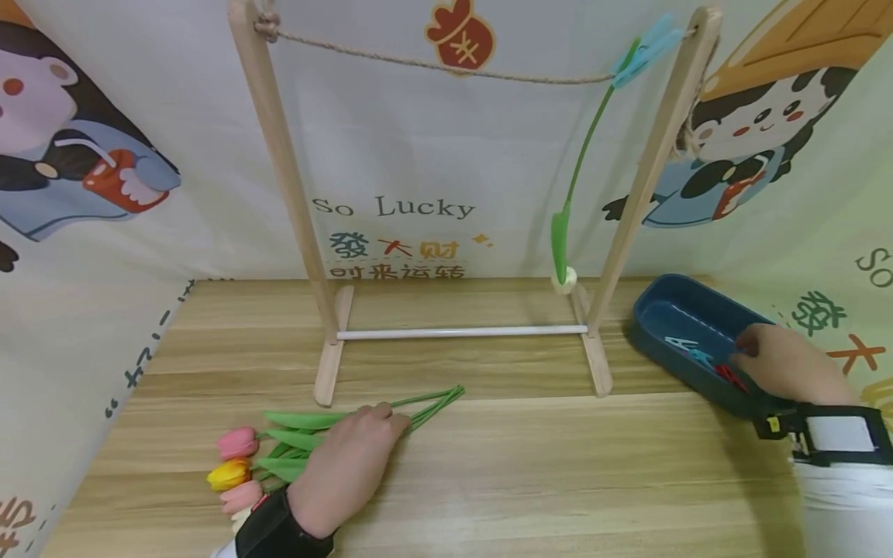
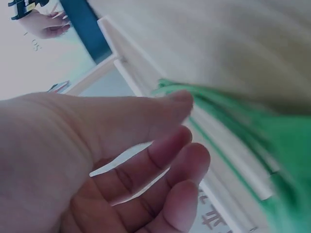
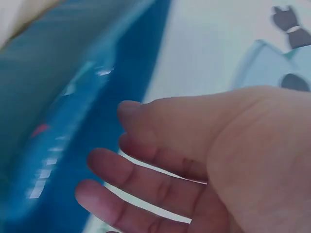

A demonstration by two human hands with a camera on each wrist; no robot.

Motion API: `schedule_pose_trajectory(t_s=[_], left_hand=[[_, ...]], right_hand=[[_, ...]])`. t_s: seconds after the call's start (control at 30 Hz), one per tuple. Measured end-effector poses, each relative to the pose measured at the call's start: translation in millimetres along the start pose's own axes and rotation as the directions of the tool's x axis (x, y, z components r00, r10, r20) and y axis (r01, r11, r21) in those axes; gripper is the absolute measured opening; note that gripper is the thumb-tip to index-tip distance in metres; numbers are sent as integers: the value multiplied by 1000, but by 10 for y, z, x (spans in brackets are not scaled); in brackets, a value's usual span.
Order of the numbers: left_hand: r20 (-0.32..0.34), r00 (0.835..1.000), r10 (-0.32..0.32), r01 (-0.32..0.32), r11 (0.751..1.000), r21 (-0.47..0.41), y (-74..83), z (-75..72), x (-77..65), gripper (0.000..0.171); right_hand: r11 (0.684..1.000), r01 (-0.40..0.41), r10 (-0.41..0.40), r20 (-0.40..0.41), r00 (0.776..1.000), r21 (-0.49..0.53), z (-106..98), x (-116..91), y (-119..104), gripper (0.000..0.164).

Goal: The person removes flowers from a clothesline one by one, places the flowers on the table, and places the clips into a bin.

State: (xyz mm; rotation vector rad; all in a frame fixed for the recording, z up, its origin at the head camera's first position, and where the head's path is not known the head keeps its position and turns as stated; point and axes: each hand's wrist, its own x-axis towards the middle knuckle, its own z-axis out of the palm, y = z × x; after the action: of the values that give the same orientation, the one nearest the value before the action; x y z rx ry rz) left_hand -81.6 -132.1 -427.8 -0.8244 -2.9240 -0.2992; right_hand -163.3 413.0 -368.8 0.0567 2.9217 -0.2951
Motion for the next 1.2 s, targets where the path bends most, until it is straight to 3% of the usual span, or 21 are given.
schedule_pose_trajectory(t_s=[0.13, 0.23, 0.47, 0.57, 0.63, 0.7, 0.83, 0.87, 0.93, 1.0, 1.03, 1.13, 1.2], left_hand=[[-14, 1000, -22, 21, 999, -47, -10, -147, 98, 30], [-68, 997, -27, 23, 997, -69, -39, -267, 185, 39], [-255, 967, 15, -55, 987, -152, -71, -542, 502, 64], [-314, 949, 35, -109, 969, -222, -37, -663, 694, 70], [-339, 940, 33, -135, 950, -283, 3, -742, 838, 71], [-353, 935, 13, -143, 927, -346, 53, -809, 982, 72], [-377, 925, -49, -153, 860, -487, 172, -913, 1271, 74], [-388, 920, -57, -166, 840, -516, 201, -931, 1343, 73], [-406, 911, -70, -198, 789, -582, 255, -963, 1489, 74], [-425, 902, -71, -241, 734, -634, 305, -986, 1632, 74], [-428, 901, -71, -257, 707, -659, 331, -994, 1700, 74], [-432, 899, -72, -298, 623, -723, 412, -1005, 1901, 73], [-433, 899, -68, -320, 574, -754, 475, -1001, 2035, 72]], right_hand=[[999, 29, -30, -63, 998, -18, -235, -66, -189, 41], [998, 56, -59, -139, 989, -24, -471, -126, -366, 39], [995, 95, -96, -371, 924, -21, -1062, -276, -883, 39], [986, 163, -157, -478, 864, -30, -1272, -336, -1110, 41], [972, 230, -214, -558, 802, -42, -1402, -356, -1264, 40], [954, 288, -273, -633, 724, -82, -1523, -376, -1409, 41], [916, 350, -377, -725, 577, -198, -1750, -425, -1682, 43], [906, 354, -403, -733, 549, -233, -1802, -433, -1746, 43], [878, 374, -464, -729, 503, -300, -1905, -431, -1867, 44], [843, 394, -528, -705, 473, -368, -1997, -405, -1978, 44], [827, 404, -554, -686, 471, -391, -2045, -389, -2031, 44], [808, 420, -586, -634, 504, -413, -2156, -324, -2171, 44], [819, 412, -573, -604, 554, -398, -2207, -288, -2242, 45]])
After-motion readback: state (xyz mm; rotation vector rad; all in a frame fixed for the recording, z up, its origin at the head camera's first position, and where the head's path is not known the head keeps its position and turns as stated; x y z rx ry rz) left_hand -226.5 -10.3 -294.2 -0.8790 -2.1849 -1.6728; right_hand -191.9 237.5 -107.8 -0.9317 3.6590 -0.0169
